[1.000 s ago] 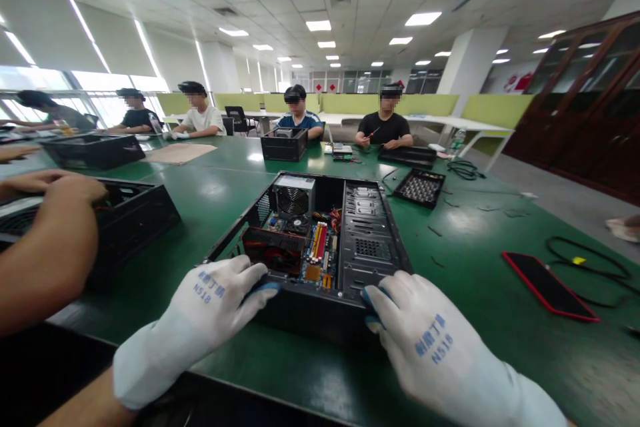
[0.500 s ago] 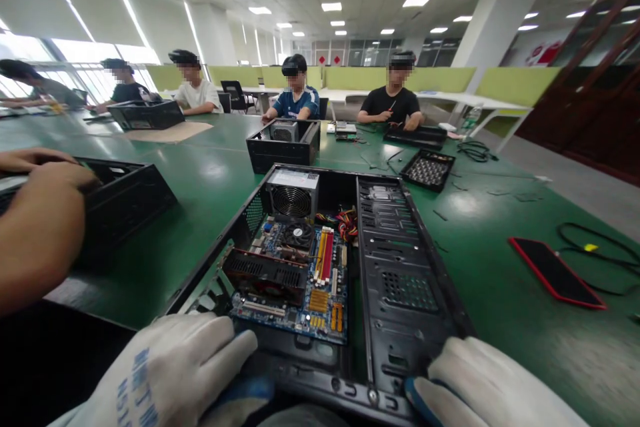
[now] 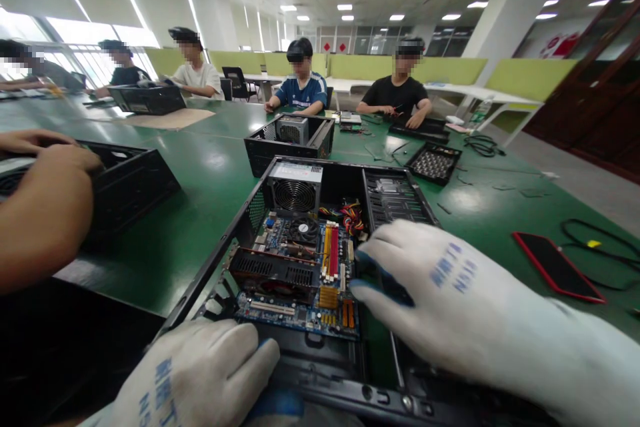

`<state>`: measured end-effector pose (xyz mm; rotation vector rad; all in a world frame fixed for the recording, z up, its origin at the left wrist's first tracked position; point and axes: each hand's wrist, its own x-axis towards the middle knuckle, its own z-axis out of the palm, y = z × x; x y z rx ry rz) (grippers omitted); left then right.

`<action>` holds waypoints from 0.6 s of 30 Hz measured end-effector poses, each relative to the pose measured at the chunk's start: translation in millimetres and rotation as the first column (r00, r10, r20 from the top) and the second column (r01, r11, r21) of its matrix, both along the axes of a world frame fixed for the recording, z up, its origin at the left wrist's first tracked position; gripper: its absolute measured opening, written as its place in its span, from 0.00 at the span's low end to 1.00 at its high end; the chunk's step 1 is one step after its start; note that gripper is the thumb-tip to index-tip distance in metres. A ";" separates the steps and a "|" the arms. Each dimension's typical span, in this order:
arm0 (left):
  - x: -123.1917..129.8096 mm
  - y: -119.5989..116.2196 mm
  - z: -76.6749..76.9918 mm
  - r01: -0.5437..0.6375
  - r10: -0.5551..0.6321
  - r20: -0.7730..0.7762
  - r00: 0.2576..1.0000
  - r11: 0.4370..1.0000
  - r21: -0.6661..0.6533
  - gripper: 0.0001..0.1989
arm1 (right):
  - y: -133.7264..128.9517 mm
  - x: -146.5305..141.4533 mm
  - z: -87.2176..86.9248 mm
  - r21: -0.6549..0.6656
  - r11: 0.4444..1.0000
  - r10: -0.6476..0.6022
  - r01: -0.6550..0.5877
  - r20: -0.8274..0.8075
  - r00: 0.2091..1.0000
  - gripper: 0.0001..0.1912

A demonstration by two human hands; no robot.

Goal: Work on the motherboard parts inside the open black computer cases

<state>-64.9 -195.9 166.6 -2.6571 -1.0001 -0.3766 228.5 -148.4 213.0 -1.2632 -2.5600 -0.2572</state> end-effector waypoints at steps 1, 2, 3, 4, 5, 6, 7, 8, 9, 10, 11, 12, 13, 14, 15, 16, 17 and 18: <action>0.9 -1.0 -1.2 -0.005 0.005 0.004 1.000 1.000 0.001 0.20 | 15.7 -11.2 3.4 -0.034 0.999 -0.008 0.011 0.077 0.997 0.21; 1.5 -1.9 -1.8 -0.013 0.013 0.006 1.000 1.000 -0.002 0.20 | 31.4 -22.4 3.9 -0.045 0.998 -0.026 0.032 0.136 0.990 0.23; 2.0 -2.8 -1.8 -0.024 0.024 0.007 1.000 1.000 -0.007 0.20 | 46.8 -33.5 2.0 -0.095 0.994 -0.029 0.050 0.213 0.977 0.24; 2.2 -3.6 -1.2 -0.032 0.032 0.008 0.999 0.999 -0.016 0.20 | 61.8 -44.4 -1.6 -0.128 0.989 -0.033 0.070 0.274 0.961 0.25; 2.3 -4.2 -0.1 -0.038 0.038 0.010 0.999 0.999 -0.027 0.19 | 76.0 -55.0 -6.6 -0.164 0.982 -0.033 0.091 0.327 0.944 0.26; 2.3 -4.8 1.1 -0.040 0.041 0.015 0.999 0.999 -0.037 0.19 | 89.3 -64.9 -12.2 -0.195 0.974 -0.037 0.117 0.373 0.927 0.28; 2.4 -5.2 2.3 -0.041 0.042 0.021 0.999 0.998 -0.044 0.18 | 101.4 -74.2 -18.3 -0.229 0.962 -0.041 0.148 0.415 0.909 0.30; 2.4 -5.5 3.3 -0.042 0.044 0.028 0.999 0.998 -0.052 0.18 | 112.2 -82.4 -24.5 -0.270 0.946 -0.040 0.178 0.449 0.892 0.32; 2.4 -5.7 3.8 -0.044 0.047 0.035 0.998 0.997 -0.060 0.18 | 121.5 -89.7 -30.5 -0.305 0.930 -0.038 0.206 0.476 0.879 0.35; 2.4 -5.7 3.8 -0.048 0.051 0.043 0.998 0.997 -0.066 0.18 | 129.1 -95.9 -36.3 -0.335 0.914 -0.034 0.227 0.496 0.868 0.37; 2.5 -5.6 3.3 -0.051 0.055 0.050 0.997 0.996 -0.070 0.18 | 135.2 -101.0 -41.7 -0.359 0.901 -0.029 0.243 0.510 0.860 0.38; 2.5 -5.4 2.5 -0.052 0.057 0.057 0.997 0.996 -0.073 0.19 | 139.8 -105.2 -46.5 -0.372 0.893 -0.028 0.255 0.519 0.854 0.39; 2.4 -5.1 1.5 -0.052 0.057 0.062 0.996 0.996 -0.077 0.19 | 143.0 -108.4 -50.5 -0.375 0.889 -0.030 0.263 0.525 0.851 0.37; 2.4 -4.8 0.4 -0.050 0.055 0.064 0.996 0.996 -0.078 0.19 | 145.0 -110.9 -53.6 -0.373 0.887 -0.036 0.271 0.528 0.848 0.36; 2.3 -4.5 -0.6 -0.047 0.052 0.064 0.997 0.996 -0.079 0.20 | 146.1 -112.5 -55.7 -0.367 0.888 -0.045 0.276 0.529 0.848 0.34; 2.3 -4.2 -1.3 -0.044 0.049 0.061 0.997 0.996 -0.081 0.20 | 146.4 -113.3 -56.7 -0.356 0.892 -0.055 0.279 0.528 0.848 0.33; 2.3 -3.9 -1.7 -0.041 0.046 0.058 0.997 0.996 -0.083 0.21 | 146.2 -113.3 -56.5 -0.344 0.897 -0.062 0.279 0.526 0.848 0.34; 2.4 -3.7 -1.6 -0.039 0.044 0.055 0.998 0.996 -0.085 0.21 | 145.7 -112.3 -55.2 -0.332 0.902 -0.068 0.276 0.523 0.849 0.34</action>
